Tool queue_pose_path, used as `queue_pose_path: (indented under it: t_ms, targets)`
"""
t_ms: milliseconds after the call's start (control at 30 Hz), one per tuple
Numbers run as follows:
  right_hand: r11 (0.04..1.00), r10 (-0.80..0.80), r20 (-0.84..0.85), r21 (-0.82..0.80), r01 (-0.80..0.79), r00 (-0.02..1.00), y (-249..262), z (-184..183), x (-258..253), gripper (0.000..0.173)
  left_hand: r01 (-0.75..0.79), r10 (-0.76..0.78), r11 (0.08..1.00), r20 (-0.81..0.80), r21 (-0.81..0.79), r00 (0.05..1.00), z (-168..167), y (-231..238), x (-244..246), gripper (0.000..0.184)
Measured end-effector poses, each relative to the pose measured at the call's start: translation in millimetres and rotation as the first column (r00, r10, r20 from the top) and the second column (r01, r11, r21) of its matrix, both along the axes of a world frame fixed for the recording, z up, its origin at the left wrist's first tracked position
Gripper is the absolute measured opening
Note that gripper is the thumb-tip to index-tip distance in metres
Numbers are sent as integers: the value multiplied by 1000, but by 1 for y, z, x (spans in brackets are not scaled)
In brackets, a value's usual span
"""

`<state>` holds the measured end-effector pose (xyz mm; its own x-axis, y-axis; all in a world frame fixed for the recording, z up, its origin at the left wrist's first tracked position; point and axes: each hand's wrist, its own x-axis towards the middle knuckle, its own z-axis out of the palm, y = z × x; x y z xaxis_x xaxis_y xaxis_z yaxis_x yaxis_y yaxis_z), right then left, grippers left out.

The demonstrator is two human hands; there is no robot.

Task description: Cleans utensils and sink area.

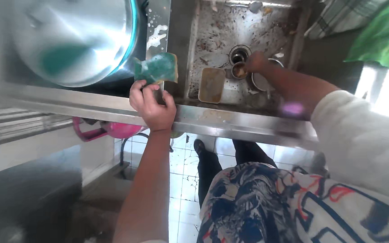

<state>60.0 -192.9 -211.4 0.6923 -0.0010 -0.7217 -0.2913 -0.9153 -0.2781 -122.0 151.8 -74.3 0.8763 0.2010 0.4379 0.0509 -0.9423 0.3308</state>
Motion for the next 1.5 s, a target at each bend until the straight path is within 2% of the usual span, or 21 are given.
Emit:
queue_pose_path:
  t_ms: [100, 167, 233, 300, 367, 433, 500, 567, 633, 700, 767, 833, 933, 1067, 1167, 1233, 1333, 1433, 1500]
  targets:
    - [998, -57, 73, 38, 54, 996, -17, 19, -9, 45, 30, -30, 1000, 4, -8, 1000, 0, 0, 0, 26]
    - [994, -111, 126, 36, 107, 986, -23, 51, -22, 50, 54, -54, 998, -22, -20, 998, 3, 0, -1, 26]
    - [975, -221, 179, 50, 216, 959, -30, 85, -41, 53, 100, -103, 994, -63, -52, 993, 9, -1, -1, 28]
    - [921, -390, 238, 116, 372, 890, -34, 118, -63, 50, 157, -163, 984, -81, -80, 983, 14, 0, -1, 30]
    - [818, -574, 274, 231, 527, 772, -47, 133, -81, 41, 208, -214, 972, -48, -110, 976, 14, 2, 1, 30]
    - [642, -758, 203, 400, 654, 620, -63, 135, -103, 22, 288, -289, 944, 22, -160, 957, 13, 6, -7, 30]
    - [489, -844, 96, 543, 683, 527, -75, 148, -124, 13, 416, -392, 885, 148, -206, 908, 12, 11, -27, 29]
    - [425, -874, 58, 569, 703, 482, -60, 183, -157, 11, 521, -483, 815, 199, -252, 852, 3, 14, -77, 29]
    - [371, -903, 30, 559, 742, 429, -40, 216, -191, 11, 525, -515, 776, 131, -349, 847, -34, 22, -150, 30]
    - [345, -913, 26, 580, 738, 407, -27, 243, -222, 9, 414, -482, 778, -26, -473, 876, -91, 36, -229, 31]
    - [326, -924, 37, 593, 736, 380, -22, 257, -249, 9, 261, -451, 800, -256, -540, 855, -136, 59, -307, 30]
    - [347, -915, 45, 595, 725, 402, -19, 266, -272, 13, 139, -423, 826, -438, -546, 794, -162, 84, -371, 27]
    - [405, -880, 58, 610, 682, 471, -16, 267, -309, 19, 91, -394, 863, -551, -497, 735, -177, 113, -425, 24]
    - [452, -814, 24, 654, 606, 581, -6, 239, -349, 21, -44, -307, 909, -737, -415, 602, -177, 116, -423, 26]
    - [441, -789, -42, 656, 613, 613, 7, 200, -372, 19, -147, -301, 881, -773, -450, 558, -181, 88, -410, 31]
    - [448, -775, -83, 627, 637, 627, 16, 165, -382, 15, -201, -338, 839, -774, -505, 536, -197, 57, -410, 33]
    - [433, -782, -137, 582, 688, 608, 32, 83, -389, 13, -272, -423, 787, -805, -554, 416, -241, 8, -420, 36]
    - [444, -814, -124, 497, 745, 568, 44, -33, -379, 16, -323, -503, 766, -831, -556, 239, -299, -33, -429, 39]
    - [559, -795, 1, 391, 731, 607, 44, -115, -364, 27, -298, -535, 787, -838, -540, 106, -334, -49, -429, 40]
